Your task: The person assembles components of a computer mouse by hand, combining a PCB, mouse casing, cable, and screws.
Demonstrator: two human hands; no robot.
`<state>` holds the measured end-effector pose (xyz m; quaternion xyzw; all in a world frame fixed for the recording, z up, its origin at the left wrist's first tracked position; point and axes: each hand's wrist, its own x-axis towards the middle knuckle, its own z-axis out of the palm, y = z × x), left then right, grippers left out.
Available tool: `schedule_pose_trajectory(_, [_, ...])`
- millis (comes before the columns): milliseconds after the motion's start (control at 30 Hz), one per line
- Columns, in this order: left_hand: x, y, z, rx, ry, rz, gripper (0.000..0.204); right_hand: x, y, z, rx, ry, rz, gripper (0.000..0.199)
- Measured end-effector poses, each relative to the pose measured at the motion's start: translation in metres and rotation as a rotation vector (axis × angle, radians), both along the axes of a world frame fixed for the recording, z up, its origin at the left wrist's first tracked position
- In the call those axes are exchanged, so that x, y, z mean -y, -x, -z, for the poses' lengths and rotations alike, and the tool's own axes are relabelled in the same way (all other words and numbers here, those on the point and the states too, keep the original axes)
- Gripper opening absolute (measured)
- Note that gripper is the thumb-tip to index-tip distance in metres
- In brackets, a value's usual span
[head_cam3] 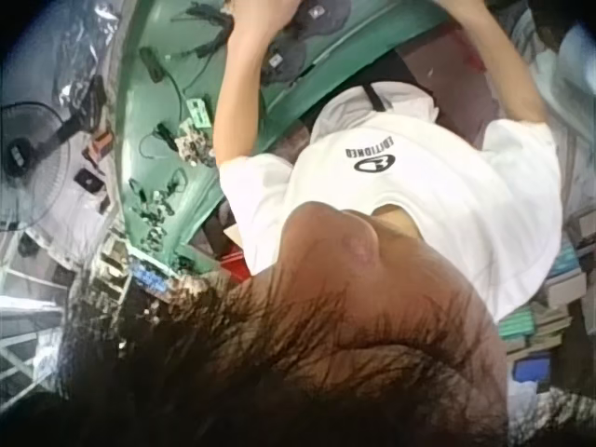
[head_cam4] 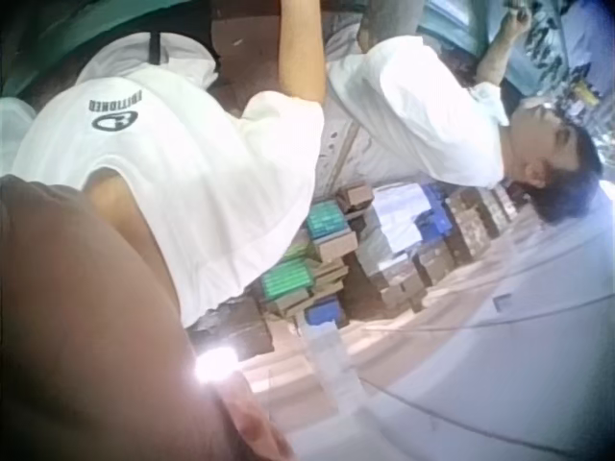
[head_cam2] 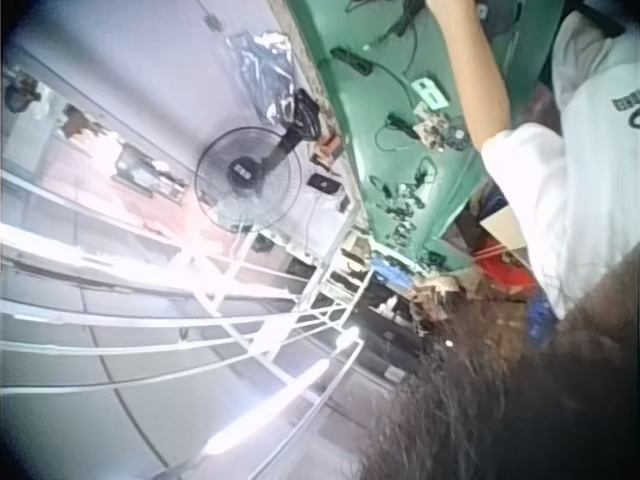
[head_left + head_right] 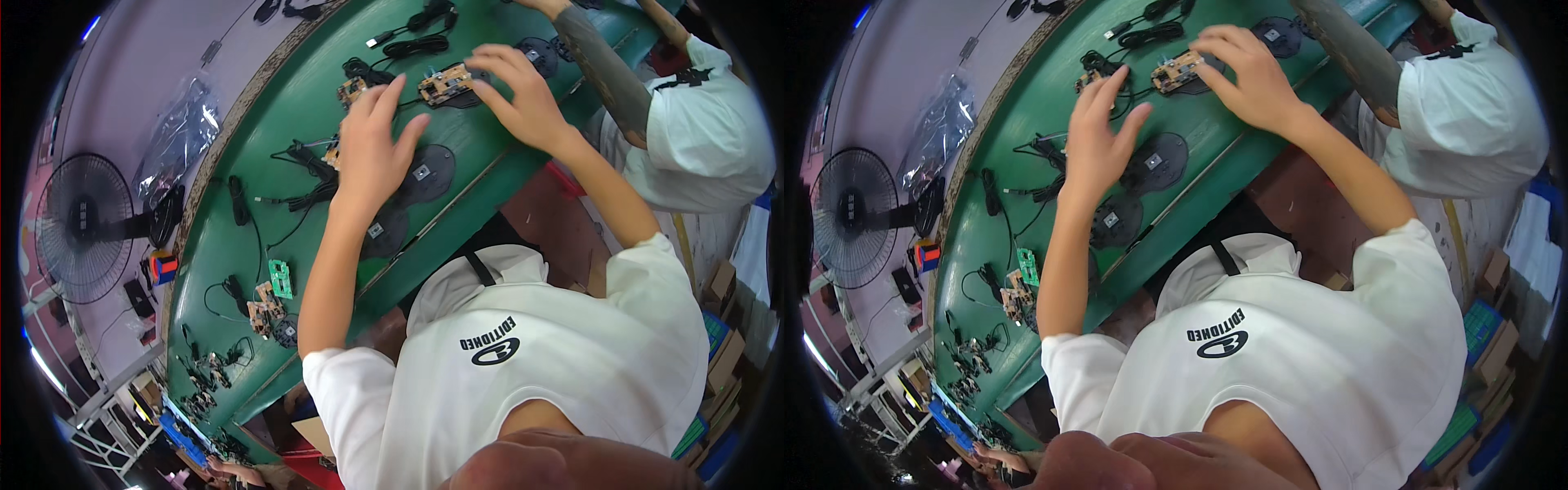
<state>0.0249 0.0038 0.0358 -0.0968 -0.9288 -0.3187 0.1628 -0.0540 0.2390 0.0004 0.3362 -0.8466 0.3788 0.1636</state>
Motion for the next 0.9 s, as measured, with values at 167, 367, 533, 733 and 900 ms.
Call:
schedule_pose_trajectory(167, [0.076, -0.068, -0.003, -0.017, 0.098, -0.200, 0.041, 0.012, -0.028, 0.007, 0.065, -0.010, -0.257, 0.027])
schedule_pose_trajectory(367, [0.086, -0.056, 0.032, 0.005, 0.526, -0.226, 0.047, 0.137, 0.046, 0.006, -0.306, -0.384, -0.429, 0.058])
schedule_pose_trajectory(533, [0.151, -0.049, 0.026, 0.097, 0.534, -0.334, 0.020, 0.176, 0.067, -0.047, -0.094, -0.794, -0.568, 0.025])
schedule_pose_trajectory(733, [0.163, -0.043, 0.004, 0.039, 0.499, -0.468, 0.030, 0.176, 0.102, -0.113, 0.048, -0.631, -0.536, 0.029])
schedule_pose_trajectory(900, [0.098, -0.023, -0.009, -0.035, -0.047, -0.240, 0.041, 0.189, 0.133, -0.129, 0.385, -0.622, -0.678, 0.029])
